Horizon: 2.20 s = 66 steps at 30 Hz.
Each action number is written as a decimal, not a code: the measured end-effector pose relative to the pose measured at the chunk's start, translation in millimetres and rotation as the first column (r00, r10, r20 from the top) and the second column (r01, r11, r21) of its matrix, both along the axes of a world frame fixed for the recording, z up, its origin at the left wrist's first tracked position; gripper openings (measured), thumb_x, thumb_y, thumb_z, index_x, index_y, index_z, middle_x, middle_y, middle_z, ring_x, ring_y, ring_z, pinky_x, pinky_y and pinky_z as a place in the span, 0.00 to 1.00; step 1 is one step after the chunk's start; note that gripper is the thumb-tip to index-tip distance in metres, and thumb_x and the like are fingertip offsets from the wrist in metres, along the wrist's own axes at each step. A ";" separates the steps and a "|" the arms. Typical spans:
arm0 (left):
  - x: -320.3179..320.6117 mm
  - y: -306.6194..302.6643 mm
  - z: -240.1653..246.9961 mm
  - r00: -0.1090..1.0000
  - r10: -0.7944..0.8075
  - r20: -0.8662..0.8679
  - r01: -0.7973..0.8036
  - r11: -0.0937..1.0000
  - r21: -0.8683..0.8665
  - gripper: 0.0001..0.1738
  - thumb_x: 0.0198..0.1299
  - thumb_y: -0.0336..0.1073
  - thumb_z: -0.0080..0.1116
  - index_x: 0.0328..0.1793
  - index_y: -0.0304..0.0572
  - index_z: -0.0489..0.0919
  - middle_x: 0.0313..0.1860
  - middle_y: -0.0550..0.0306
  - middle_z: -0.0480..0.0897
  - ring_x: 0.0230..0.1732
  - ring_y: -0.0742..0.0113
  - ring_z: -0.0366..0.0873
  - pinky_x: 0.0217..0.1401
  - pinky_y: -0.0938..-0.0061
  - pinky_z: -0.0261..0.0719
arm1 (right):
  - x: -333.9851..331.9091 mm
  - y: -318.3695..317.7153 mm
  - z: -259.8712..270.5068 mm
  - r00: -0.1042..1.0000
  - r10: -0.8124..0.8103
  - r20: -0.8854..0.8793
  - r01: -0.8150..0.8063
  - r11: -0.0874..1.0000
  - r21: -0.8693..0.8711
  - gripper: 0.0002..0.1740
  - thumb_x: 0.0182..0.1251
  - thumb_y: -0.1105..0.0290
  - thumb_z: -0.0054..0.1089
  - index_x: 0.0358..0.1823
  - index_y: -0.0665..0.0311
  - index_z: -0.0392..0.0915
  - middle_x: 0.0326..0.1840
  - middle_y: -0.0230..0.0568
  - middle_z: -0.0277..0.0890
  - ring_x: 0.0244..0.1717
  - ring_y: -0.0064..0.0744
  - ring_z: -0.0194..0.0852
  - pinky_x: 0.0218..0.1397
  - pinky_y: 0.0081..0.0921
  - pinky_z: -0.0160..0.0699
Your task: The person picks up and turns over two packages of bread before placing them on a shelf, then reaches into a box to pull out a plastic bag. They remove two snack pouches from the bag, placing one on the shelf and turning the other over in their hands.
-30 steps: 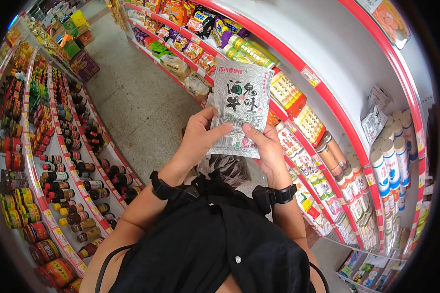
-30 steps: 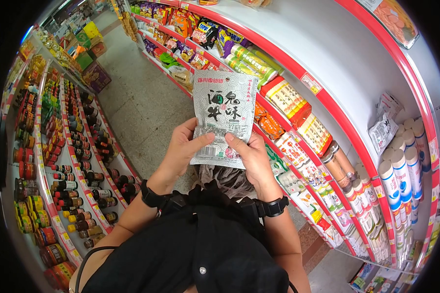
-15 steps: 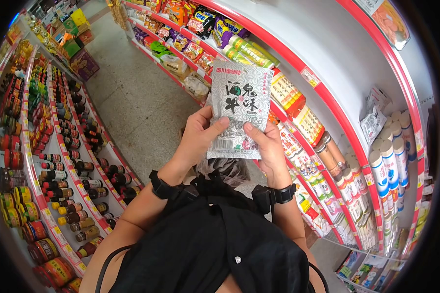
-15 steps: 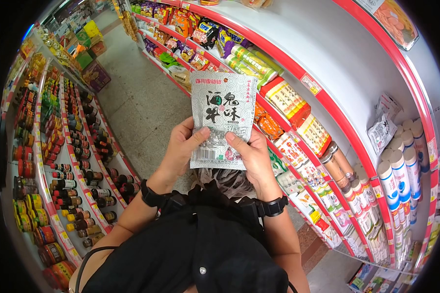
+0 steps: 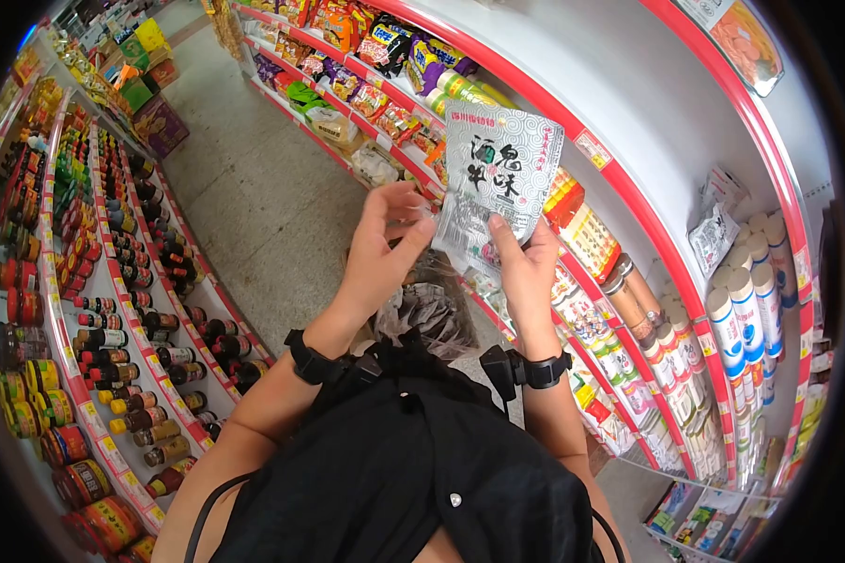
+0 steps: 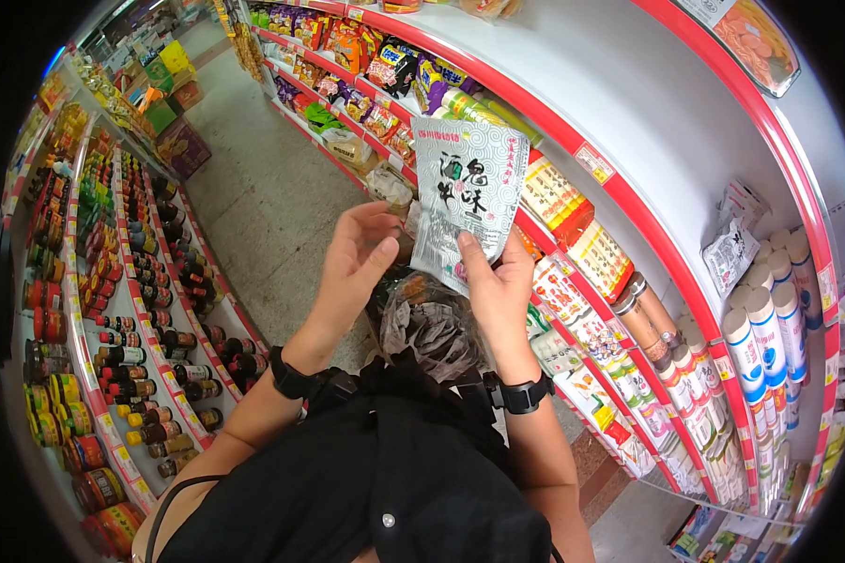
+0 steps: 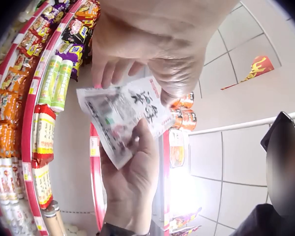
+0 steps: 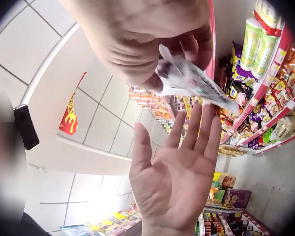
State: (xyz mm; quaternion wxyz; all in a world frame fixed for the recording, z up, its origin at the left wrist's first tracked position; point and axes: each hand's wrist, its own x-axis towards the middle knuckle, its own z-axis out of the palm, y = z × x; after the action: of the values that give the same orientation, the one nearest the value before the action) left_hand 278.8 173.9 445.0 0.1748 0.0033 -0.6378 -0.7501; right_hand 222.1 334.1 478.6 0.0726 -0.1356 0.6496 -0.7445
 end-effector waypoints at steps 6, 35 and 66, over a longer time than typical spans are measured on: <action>6.4 7.4 15.4 0.980 -0.196 -0.041 0.196 0.893 0.404 0.22 0.65 0.35 0.51 0.64 0.38 0.65 0.59 0.55 0.73 0.58 0.67 0.71 0.59 0.70 0.71 | 16.5 -11.3 13.4 0.820 0.353 -0.450 -0.243 0.927 0.284 0.22 0.56 0.77 0.60 0.54 0.66 0.72 0.50 0.41 0.68 0.44 0.30 0.70 0.43 0.22 0.75; 8.8 10.4 18.4 0.959 -0.275 0.068 0.235 0.907 0.350 0.20 0.54 0.27 0.62 0.54 0.34 0.74 0.49 0.56 0.80 0.48 0.73 0.77 0.55 0.74 0.73 | -0.1 12.4 0.0 0.954 0.262 0.148 -0.269 0.963 0.030 0.12 0.60 0.80 0.55 0.46 0.71 0.75 0.38 0.34 0.79 0.37 0.17 0.73 0.44 0.17 0.71; 14.9 3.5 15.1 0.946 -0.310 0.093 0.275 0.922 0.274 0.15 0.56 0.27 0.61 0.50 0.31 0.77 0.45 0.56 0.82 0.44 0.75 0.77 0.50 0.76 0.74 | 9.2 5.7 2.4 0.963 0.239 0.125 -0.222 0.966 -0.134 0.10 0.63 0.77 0.56 0.45 0.70 0.74 0.41 0.34 0.78 0.40 0.17 0.72 0.46 0.17 0.71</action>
State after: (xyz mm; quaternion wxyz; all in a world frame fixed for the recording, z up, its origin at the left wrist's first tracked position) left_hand 293.7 177.4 460.1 0.0154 -0.0188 -0.5386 -0.8422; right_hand 231.2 339.8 480.9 0.1961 -0.1616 0.5771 -0.7761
